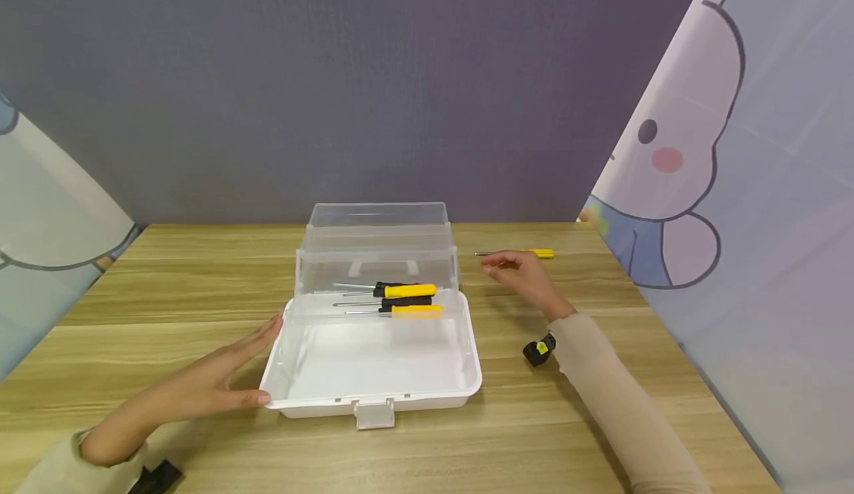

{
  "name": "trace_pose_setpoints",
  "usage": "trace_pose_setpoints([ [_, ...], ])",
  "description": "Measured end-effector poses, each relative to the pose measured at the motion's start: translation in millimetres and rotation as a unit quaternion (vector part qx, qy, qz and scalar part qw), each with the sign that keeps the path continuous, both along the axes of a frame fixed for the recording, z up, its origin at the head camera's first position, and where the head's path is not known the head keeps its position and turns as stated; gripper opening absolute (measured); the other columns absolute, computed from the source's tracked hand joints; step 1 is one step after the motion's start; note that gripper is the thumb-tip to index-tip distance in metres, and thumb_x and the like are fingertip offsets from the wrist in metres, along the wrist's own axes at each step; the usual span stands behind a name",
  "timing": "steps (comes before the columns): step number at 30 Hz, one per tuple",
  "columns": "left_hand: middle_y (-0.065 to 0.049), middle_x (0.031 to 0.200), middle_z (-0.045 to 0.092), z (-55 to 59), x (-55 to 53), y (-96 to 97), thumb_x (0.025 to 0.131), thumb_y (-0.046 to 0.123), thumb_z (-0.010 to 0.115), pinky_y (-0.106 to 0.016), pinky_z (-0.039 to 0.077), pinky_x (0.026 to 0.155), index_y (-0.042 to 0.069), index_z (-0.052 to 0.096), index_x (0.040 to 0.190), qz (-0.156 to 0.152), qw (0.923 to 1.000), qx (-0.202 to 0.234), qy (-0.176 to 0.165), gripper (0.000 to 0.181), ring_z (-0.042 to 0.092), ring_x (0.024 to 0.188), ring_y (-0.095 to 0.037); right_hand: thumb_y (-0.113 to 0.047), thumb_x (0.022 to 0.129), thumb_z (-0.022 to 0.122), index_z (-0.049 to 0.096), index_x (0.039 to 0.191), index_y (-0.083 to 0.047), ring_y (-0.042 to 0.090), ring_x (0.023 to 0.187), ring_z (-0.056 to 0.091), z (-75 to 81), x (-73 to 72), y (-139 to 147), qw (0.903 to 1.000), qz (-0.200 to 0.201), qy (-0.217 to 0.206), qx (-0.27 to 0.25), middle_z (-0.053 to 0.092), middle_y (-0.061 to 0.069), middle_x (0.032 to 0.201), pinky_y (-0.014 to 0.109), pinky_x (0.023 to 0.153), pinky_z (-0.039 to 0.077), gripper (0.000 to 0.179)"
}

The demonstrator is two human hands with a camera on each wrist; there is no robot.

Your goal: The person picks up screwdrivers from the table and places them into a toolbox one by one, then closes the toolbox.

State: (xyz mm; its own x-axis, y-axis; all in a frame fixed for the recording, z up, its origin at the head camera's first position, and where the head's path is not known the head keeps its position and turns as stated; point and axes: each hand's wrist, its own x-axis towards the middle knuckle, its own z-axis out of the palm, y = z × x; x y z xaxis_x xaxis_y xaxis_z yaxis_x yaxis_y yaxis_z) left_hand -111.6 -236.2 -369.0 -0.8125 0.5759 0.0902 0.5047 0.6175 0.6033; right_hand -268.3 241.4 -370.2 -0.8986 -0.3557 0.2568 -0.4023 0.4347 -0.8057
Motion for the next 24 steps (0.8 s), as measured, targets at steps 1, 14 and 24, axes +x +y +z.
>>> trace_pose_setpoints([
  [1,-0.018,0.155,0.01,0.1,0.2,0.0,0.084,0.041,0.069,-0.003,0.008,0.103,0.002,0.015,0.15,0.001,1.0,-0.001,0.0,0.094,0.017,0.138,-0.034,-0.011,0.09,0.064,0.067,0.109,0.004,0.007,0.092,0.062,-0.2,-1.4,1,1.0,0.0,-0.004,0.002,0.065,0.023,0.11,0.017,0.075,0.05,0.025],
  [14,-0.021,0.154,0.011,0.6,0.1,0.8,0.084,0.041,0.068,-0.004,0.007,0.103,0.0,0.015,0.149,-0.003,0.9999,-0.006,0.012,0.094,0.02,0.136,-0.04,-0.008,0.091,0.061,0.062,0.114,0.009,0.009,0.088,0.06,8.5,-5.4,11,0.9976,-0.02,-0.058,0.034,0.061,0.029,0.115,0.02,0.073,0.05,0.028],
  [24,-0.02,0.155,0.01,0.9,-0.6,0.2,0.084,0.041,0.069,-0.004,0.007,0.103,0.0,0.015,0.149,-0.003,1.0,-0.005,0.006,0.094,0.019,0.136,-0.042,-0.013,0.091,0.063,0.065,0.113,0.005,0.007,0.087,0.06,-10.4,-26.1,28,0.9974,-0.043,-0.033,0.047,0.064,0.025,0.112,0.017,0.074,0.047,0.029],
])
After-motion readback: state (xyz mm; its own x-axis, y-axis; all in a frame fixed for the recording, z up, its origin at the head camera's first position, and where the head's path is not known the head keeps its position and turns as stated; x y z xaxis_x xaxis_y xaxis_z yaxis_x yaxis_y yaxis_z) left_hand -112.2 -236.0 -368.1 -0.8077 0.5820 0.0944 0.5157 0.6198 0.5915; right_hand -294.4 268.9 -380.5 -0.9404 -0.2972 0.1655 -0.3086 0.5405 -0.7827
